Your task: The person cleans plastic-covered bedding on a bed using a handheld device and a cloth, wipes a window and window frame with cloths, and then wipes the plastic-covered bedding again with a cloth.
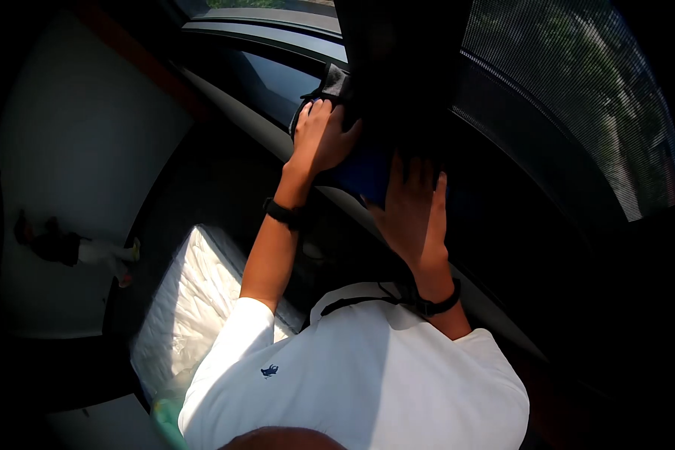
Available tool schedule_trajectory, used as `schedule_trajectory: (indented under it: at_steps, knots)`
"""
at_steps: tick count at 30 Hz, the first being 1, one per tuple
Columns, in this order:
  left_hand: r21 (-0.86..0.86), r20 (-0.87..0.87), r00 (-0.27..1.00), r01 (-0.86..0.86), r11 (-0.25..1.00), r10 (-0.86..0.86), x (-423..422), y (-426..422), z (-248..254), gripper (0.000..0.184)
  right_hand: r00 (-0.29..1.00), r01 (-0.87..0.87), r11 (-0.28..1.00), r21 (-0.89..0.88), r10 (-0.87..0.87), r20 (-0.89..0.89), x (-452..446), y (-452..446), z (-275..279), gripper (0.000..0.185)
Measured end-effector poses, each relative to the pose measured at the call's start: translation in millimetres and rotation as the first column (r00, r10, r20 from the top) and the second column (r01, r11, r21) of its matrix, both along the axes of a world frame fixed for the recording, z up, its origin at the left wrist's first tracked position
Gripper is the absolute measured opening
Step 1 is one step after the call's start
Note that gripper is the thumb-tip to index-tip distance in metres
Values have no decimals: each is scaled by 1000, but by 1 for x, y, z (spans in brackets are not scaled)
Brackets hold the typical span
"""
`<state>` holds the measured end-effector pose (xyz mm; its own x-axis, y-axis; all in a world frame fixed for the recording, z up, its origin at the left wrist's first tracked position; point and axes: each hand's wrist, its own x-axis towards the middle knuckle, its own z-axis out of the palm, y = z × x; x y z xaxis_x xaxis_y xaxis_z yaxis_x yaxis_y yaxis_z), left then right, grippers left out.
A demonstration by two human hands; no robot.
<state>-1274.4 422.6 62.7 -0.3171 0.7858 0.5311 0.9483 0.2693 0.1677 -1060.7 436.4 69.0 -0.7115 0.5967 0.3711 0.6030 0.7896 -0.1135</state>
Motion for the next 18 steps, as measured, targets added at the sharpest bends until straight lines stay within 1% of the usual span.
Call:
schedule_trajectory:
  at_steps: [1, 2, 3, 5, 6, 7, 9, 10, 12, 14, 15, 16, 18]
  knots:
    - [-42, -8, 1000, -7, 999, 7, -9, 0, -5, 53, 1000, 2, 1000, -5, -2, 7, -6, 1, -3, 92]
    - [-51, 13, 1000, -8, 999, 9, -17, -1, -4, 53, 999, -24, 1000, -13, 23, -39, -15, 2, -4, 92]
    - [-66, -5, 1000, -25, 997, 25, -20, -2, -3, 54, 996, -43, 999, -29, 40, -84, -17, 0, -6, 92]
    - [-119, -29, 999, -41, 992, 38, -22, -4, -5, 58, 997, -29, 997, -75, 23, -73, -20, -3, -11, 94]
    - [-159, 2, 999, -49, 986, 50, -20, -5, -3, 58, 996, -42, 996, -83, 35, -82, -20, -2, -13, 96]
    - [-155, 8, 999, -52, 987, 54, -22, -5, -7, 58, 997, -30, 996, -87, 23, -75, -21, -2, -17, 96]
    - [-140, 13, 999, -49, 989, 51, -29, -2, -7, 58, 974, -40, 998, -54, 27, -226, -27, 0, -23, 96]
    - [-156, 22, 998, -52, 986, 56, -32, -3, -6, 58, 975, -34, 998, -54, 21, -220, -31, 1, -23, 96]
    - [-170, 33, 998, -46, 984, 53, -32, -3, -3, 58, 974, -33, 990, -139, 1, -228, -34, -1, -22, 101]
    - [-226, 57, 996, -53, 973, 68, -34, -5, 5, 60, 975, -19, 994, -104, -4, -222, -39, -4, -21, 99]
    - [-162, 35, 998, -51, 985, 58, -38, -5, -3, 62, 975, -11, 997, -71, -5, -221, -41, -4, -21, 98]
    - [-153, 23, 999, -44, 987, 48, -40, -3, -2, 62, 972, -3, 998, -63, -12, -233, -44, -4, -23, 98]
    - [-155, 20, 998, -55, 986, 59, -41, -5, -3, 63, 990, 25, 998, -58, -33, -135, -43, -10, -25, 93]
